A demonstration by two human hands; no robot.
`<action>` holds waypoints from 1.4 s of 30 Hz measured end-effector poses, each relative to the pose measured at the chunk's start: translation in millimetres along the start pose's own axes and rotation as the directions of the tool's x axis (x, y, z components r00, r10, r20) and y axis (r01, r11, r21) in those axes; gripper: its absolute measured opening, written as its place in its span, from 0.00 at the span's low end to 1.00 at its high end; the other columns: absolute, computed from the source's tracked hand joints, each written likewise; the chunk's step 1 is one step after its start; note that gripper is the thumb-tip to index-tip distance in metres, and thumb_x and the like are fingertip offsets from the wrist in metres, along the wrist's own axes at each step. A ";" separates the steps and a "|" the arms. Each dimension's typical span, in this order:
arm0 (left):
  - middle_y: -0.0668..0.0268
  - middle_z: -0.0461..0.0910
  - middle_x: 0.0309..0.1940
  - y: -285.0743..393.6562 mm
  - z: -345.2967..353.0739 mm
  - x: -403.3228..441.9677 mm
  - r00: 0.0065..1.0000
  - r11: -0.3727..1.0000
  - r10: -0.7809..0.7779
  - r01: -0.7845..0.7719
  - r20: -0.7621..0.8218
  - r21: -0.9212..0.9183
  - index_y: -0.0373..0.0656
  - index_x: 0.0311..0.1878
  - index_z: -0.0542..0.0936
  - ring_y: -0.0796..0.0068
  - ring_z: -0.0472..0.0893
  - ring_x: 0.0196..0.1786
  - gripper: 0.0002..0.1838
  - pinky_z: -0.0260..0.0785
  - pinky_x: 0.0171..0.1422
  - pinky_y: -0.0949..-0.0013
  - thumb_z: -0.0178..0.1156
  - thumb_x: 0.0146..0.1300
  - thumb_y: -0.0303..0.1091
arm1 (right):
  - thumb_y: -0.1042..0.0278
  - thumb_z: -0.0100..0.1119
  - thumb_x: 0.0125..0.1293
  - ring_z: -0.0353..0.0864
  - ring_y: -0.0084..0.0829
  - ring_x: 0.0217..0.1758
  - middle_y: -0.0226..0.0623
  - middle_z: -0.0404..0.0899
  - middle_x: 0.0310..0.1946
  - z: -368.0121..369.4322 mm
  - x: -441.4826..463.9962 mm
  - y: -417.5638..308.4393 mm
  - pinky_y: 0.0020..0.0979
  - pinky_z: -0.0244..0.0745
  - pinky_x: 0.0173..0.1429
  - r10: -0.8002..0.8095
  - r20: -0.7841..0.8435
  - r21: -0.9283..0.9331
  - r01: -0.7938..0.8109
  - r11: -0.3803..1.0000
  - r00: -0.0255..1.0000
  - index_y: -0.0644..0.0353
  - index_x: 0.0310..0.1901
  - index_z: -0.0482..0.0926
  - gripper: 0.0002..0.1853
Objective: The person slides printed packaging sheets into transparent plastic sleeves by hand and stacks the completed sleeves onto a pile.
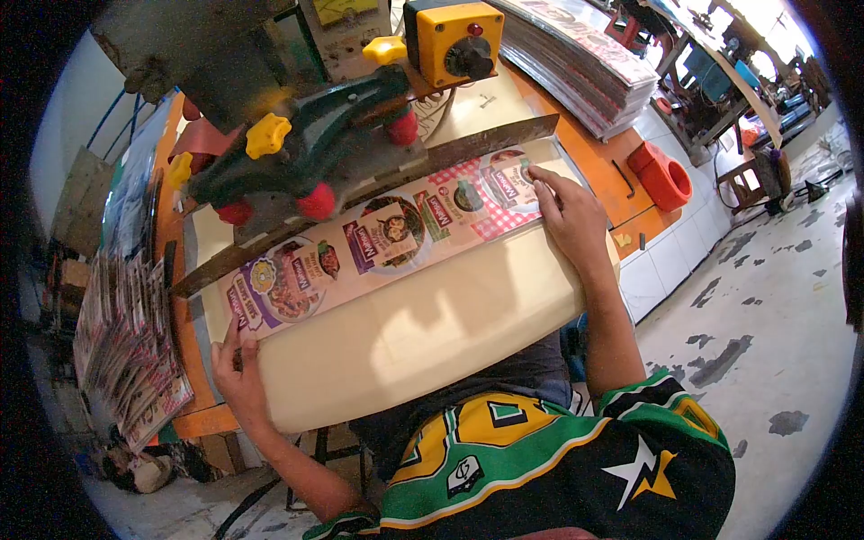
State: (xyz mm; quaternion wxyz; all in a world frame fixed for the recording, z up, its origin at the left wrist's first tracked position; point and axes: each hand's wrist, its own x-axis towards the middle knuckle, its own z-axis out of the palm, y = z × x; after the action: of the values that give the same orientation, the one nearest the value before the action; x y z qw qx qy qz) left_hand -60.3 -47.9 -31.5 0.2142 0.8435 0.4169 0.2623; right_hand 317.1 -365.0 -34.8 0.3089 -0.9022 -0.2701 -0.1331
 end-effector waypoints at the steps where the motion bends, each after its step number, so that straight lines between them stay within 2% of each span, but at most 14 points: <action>1: 0.68 0.61 0.30 -1.9 0.3 0.2 1.000 1.000 0.028 -0.028 -0.007 0.003 0.47 0.65 0.78 0.74 0.65 0.33 0.24 0.62 0.39 0.69 0.60 0.70 0.46 | 0.57 0.56 0.71 0.84 0.36 0.34 0.39 0.86 0.37 0.3 0.0 0.1 0.35 0.76 0.42 -0.003 -0.009 0.009 0.003 1.000 1.000 0.44 0.55 0.84 0.14; 5: 0.68 0.63 0.31 -0.5 0.0 -0.1 0.997 0.997 0.068 -0.068 -0.024 0.020 0.47 0.65 0.78 0.75 0.65 0.32 0.23 0.62 0.38 0.70 0.59 0.71 0.47 | 0.58 0.56 0.71 0.84 0.36 0.34 0.40 0.86 0.38 -0.3 0.2 -1.1 0.35 0.76 0.42 0.009 -0.009 0.001 -0.009 1.000 1.000 0.44 0.54 0.84 0.14; 9: 0.68 0.64 0.31 0.8 -0.4 1.4 0.999 0.998 0.043 -0.043 -0.010 0.042 0.45 0.65 0.78 0.75 0.65 0.32 0.23 0.62 0.38 0.69 0.58 0.72 0.47 | 0.57 0.56 0.71 0.85 0.37 0.35 0.41 0.86 0.38 -0.4 0.9 -0.7 0.35 0.76 0.42 0.015 -0.003 0.018 -0.015 1.000 1.000 0.44 0.54 0.84 0.14; 14: 0.68 0.65 0.31 -6.4 1.4 3.4 0.999 0.999 0.039 -0.040 -0.009 -0.027 0.44 0.64 0.79 0.75 0.66 0.32 0.25 0.61 0.38 0.70 0.58 0.71 0.49 | 0.55 0.56 0.71 0.85 0.39 0.35 0.42 0.86 0.36 -4.8 3.6 -5.6 0.37 0.75 0.42 0.045 0.020 0.014 -0.045 0.999 0.999 0.44 0.54 0.84 0.14; 16: 0.67 0.65 0.31 -4.0 0.6 3.5 0.999 0.999 0.034 -0.034 -0.008 -0.021 0.44 0.64 0.79 0.75 0.66 0.33 0.25 0.61 0.38 0.70 0.58 0.71 0.50 | 0.56 0.54 0.71 0.85 0.45 0.38 0.45 0.86 0.36 -7.6 5.6 -10.6 0.42 0.77 0.43 0.126 0.078 0.024 -0.128 0.992 0.989 0.45 0.51 0.85 0.14; 20: 0.66 0.65 0.30 2.8 -1.2 3.7 0.999 0.999 0.033 -0.033 -0.006 -0.012 0.44 0.63 0.79 0.74 0.66 0.33 0.26 0.62 0.38 0.69 0.56 0.72 0.52 | 0.54 0.54 0.71 0.85 0.46 0.37 0.45 0.86 0.35 -4.9 8.7 -5.7 0.43 0.77 0.43 0.120 0.094 0.023 -0.123 0.992 0.988 0.45 0.50 0.86 0.14; 22: 0.66 0.65 0.30 3.7 -3.2 4.2 0.999 0.999 0.046 -0.046 -0.003 0.012 0.44 0.63 0.79 0.74 0.67 0.33 0.26 0.62 0.38 0.69 0.56 0.72 0.52 | 0.54 0.55 0.71 0.85 0.39 0.33 0.42 0.86 0.32 -1.1 9.4 0.1 0.38 0.76 0.40 0.053 0.054 -0.077 -0.049 0.996 0.997 0.43 0.52 0.85 0.14; 28: 0.66 0.65 0.30 0.6 -1.5 4.3 0.997 0.997 0.071 -0.070 -0.017 0.028 0.44 0.63 0.79 0.73 0.67 0.32 0.25 0.62 0.39 0.69 0.56 0.72 0.51 | 0.54 0.56 0.71 0.85 0.39 0.33 0.42 0.86 0.32 0.2 8.2 0.2 0.38 0.76 0.40 0.037 0.030 -0.035 -0.036 0.999 0.999 0.43 0.51 0.86 0.14; 32: 0.66 0.64 0.30 -5.2 -0.2 4.2 0.999 0.999 0.047 -0.047 -0.005 -0.008 0.44 0.63 0.79 0.73 0.67 0.32 0.24 0.62 0.39 0.69 0.56 0.73 0.49 | 0.55 0.56 0.71 0.85 0.39 0.34 0.41 0.86 0.33 1.6 6.8 0.4 0.38 0.76 0.40 0.011 0.005 -0.056 -0.010 0.998 1.000 0.43 0.52 0.85 0.14; 34: 0.66 0.64 0.30 -3.0 -0.3 3.7 0.999 0.999 0.044 -0.044 -0.005 -0.011 0.44 0.63 0.79 0.73 0.67 0.32 0.24 0.62 0.39 0.69 0.56 0.73 0.49 | 0.54 0.55 0.71 0.86 0.44 0.41 0.43 0.86 0.39 -1.1 7.1 -2.5 0.41 0.78 0.45 0.055 0.043 -0.022 -0.054 0.998 0.998 0.45 0.50 0.85 0.13; 39: 0.66 0.64 0.30 -4.2 -0.3 3.7 1.000 1.000 0.015 -0.015 0.001 -0.004 0.44 0.63 0.79 0.72 0.67 0.34 0.24 0.63 0.41 0.69 0.56 0.72 0.48 | 0.54 0.55 0.71 0.86 0.44 0.41 0.43 0.86 0.39 -1.8 5.9 -4.0 0.41 0.78 0.45 0.058 0.029 -0.014 -0.057 0.998 0.998 0.44 0.50 0.85 0.13; 42: 0.65 0.65 0.31 -5.4 0.3 3.8 0.998 0.998 0.060 -0.061 -0.016 -0.016 0.44 0.63 0.79 0.71 0.68 0.35 0.24 0.64 0.43 0.68 0.56 0.72 0.49 | 0.55 0.55 0.71 0.86 0.45 0.40 0.43 0.86 0.39 -0.9 5.8 -3.7 0.41 0.78 0.44 0.059 0.028 -0.027 -0.058 0.998 0.998 0.44 0.50 0.85 0.13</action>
State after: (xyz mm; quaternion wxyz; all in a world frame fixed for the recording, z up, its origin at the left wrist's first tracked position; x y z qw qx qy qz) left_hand -61.3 -41.9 -33.8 0.2098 0.8520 0.3906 0.2784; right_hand 319.7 -360.7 -29.9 0.2968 -0.9155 -0.2463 -0.1148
